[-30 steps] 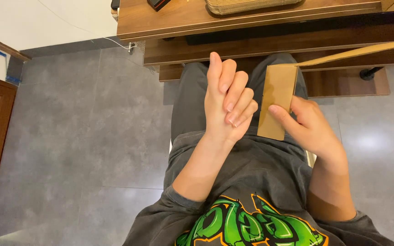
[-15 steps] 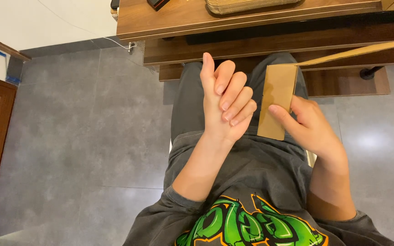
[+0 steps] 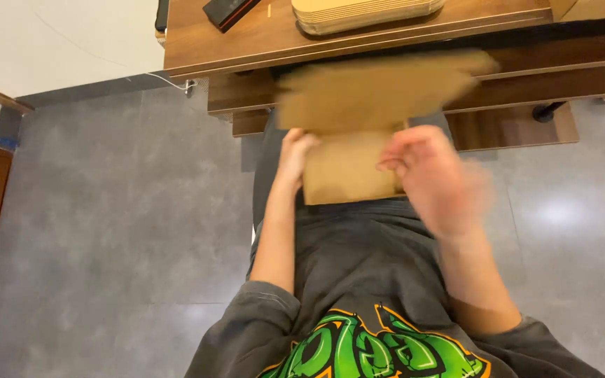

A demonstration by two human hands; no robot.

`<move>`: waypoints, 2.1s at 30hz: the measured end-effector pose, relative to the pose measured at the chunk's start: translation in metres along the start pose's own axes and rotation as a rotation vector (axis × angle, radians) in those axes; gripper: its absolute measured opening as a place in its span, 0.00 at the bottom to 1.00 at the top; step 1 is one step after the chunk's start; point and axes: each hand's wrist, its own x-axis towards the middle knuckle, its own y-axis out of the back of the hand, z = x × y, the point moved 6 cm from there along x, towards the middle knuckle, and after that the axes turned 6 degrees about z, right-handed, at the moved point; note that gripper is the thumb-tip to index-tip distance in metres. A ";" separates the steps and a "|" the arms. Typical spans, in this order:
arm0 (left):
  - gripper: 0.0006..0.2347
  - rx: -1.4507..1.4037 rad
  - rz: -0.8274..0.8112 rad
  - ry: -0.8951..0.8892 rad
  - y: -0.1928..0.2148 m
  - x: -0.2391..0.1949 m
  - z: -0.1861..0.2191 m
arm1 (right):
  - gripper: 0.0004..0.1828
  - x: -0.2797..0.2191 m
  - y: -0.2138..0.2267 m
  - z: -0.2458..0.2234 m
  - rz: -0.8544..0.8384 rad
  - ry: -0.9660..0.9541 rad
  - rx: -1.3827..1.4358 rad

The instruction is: The person assembles a flat cardboard box by hand, folding and interlocking the side flaps to form a rectangular container. The person then closes the top flaps to complete the box.

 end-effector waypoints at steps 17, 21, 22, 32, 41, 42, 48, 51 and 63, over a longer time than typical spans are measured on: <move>0.13 -0.605 -0.036 0.487 0.026 -0.052 0.005 | 0.54 -0.027 0.025 -0.040 -0.220 -0.059 1.619; 0.11 -0.634 -0.056 0.507 0.026 -0.053 0.004 | 0.60 -0.014 0.013 -0.067 -0.213 -0.061 1.617; 0.09 -0.643 -0.060 0.496 0.026 -0.050 0.001 | 0.60 -0.015 0.011 -0.069 -0.281 -0.034 1.599; 0.07 -0.547 -0.019 0.475 0.030 -0.047 -0.004 | 0.61 -0.019 0.011 -0.075 -0.440 0.021 1.576; 0.15 -0.515 -0.090 0.503 0.025 -0.055 0.008 | 0.60 -0.021 0.010 -0.079 -0.457 0.050 1.438; 0.15 -0.515 -0.089 0.502 0.025 -0.056 0.009 | 0.60 -0.021 0.010 -0.078 -0.458 0.049 1.438; 0.21 -0.453 -0.084 0.512 0.021 -0.076 0.035 | 0.63 0.006 0.003 0.012 -0.080 -0.190 1.001; 0.29 -0.408 -0.118 0.442 0.016 -0.066 0.023 | 0.52 0.000 0.024 0.129 0.259 -0.026 -0.278; 0.23 -0.438 0.118 -0.119 0.030 -0.065 0.038 | 0.35 -0.005 0.015 0.187 0.411 -0.599 0.454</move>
